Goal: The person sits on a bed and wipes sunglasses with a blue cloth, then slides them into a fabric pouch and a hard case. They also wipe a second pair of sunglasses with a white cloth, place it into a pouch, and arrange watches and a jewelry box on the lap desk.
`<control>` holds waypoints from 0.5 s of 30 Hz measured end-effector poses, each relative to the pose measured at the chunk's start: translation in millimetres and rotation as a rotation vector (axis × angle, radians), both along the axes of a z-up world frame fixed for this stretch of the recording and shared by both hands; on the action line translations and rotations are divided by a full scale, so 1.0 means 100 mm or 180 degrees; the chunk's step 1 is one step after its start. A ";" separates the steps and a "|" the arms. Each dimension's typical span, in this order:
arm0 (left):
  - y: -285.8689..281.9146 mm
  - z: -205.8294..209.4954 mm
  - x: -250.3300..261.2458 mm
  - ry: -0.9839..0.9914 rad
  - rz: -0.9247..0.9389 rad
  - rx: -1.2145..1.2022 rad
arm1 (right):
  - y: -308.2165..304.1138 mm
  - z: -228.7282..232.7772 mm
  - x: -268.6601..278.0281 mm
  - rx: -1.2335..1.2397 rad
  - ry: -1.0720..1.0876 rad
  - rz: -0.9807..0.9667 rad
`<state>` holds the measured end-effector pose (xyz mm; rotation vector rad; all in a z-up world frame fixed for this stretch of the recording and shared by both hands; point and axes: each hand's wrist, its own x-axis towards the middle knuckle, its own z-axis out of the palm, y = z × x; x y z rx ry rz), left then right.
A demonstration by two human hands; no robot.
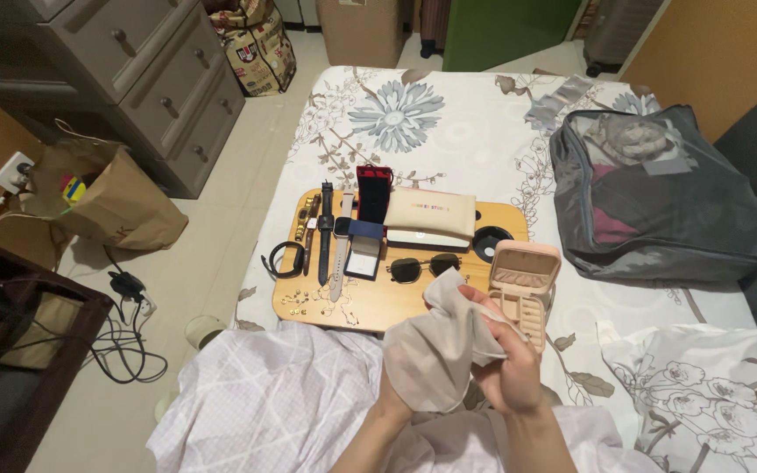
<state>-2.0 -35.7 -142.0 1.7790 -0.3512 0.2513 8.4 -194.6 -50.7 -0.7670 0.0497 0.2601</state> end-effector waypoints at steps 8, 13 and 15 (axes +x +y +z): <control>0.01 0.15 0.05 0.0072 -0.0178 -0.0562 | 0.19 0.05 -0.12 0.0428 -0.1488 0.0039; -0.06 0.18 0.03 0.0952 -0.0900 -0.1740 | 0.20 -0.13 0.00 -0.0349 -0.1720 -0.0524; -0.06 0.18 -0.02 0.1036 -0.0990 -0.1587 | 0.18 -0.23 0.03 0.0059 -0.1589 -0.0673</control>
